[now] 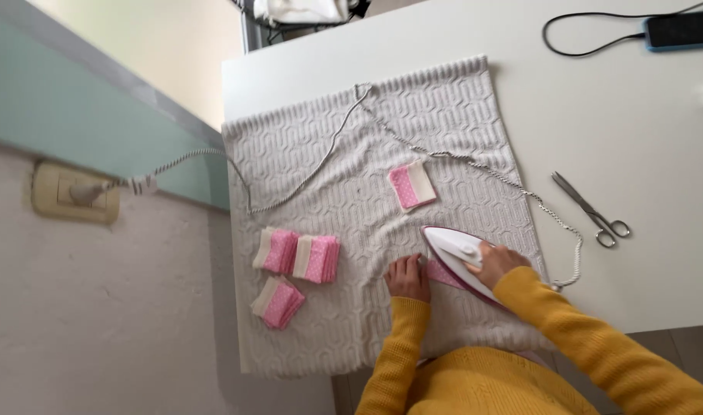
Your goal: Ironing small rectangular pieces of pink and white fabric on a towel-covered table.
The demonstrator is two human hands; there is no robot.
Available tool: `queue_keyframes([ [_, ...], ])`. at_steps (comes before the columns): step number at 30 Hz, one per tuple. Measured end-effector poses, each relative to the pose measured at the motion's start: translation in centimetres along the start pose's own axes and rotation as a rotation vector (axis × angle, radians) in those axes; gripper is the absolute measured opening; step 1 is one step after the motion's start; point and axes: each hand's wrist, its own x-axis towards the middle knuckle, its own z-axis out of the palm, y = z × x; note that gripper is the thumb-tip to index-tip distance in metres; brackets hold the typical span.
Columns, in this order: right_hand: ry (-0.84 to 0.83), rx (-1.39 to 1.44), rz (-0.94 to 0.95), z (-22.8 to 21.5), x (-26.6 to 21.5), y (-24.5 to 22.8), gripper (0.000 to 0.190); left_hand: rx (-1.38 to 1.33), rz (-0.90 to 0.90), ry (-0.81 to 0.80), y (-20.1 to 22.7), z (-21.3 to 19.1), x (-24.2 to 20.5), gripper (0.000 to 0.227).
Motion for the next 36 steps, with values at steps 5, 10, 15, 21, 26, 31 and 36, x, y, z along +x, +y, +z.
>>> queue_keyframes([
  [5, -0.047, 0.053, 0.136, -1.6, 0.4, 1.3, 0.057, -0.024, -0.042, -0.091, 0.3, 1.2, 3.1, 0.027],
  [10, 0.011, 0.015, 0.166, -0.8, 2.5, 5.7, 0.060, 0.036, -0.133, -0.258, 1.5, 1.0, 5.9, 0.028],
  [15, 0.041, 0.134, 0.277, -2.0, 2.5, 9.7, 0.064, 0.073, -0.153, -0.374, 1.7, 1.2, 6.0, 0.024],
  [21, 0.075, 0.049, 0.268, -2.9, 2.2, 11.6, 0.071, -0.152, -0.083, -0.327, 2.1, 1.7, 6.5, 0.015],
  [26, 0.046, 0.045, 0.237, -3.1, 1.7, 10.8, 0.068, -0.248, 0.440, -0.020, 2.1, 1.2, 3.2, 0.010],
  [31, 0.057, 0.061, 0.022, -0.3, 0.1, 7.9, 0.063, -0.193, 0.577, -0.125, 2.2, -2.2, -1.2, 0.026],
  [36, 0.023, -0.003, -0.092, 3.4, 2.2, 5.2, 0.055, -0.251, 0.451, -0.073, 1.1, -4.6, -2.4, 0.030],
])
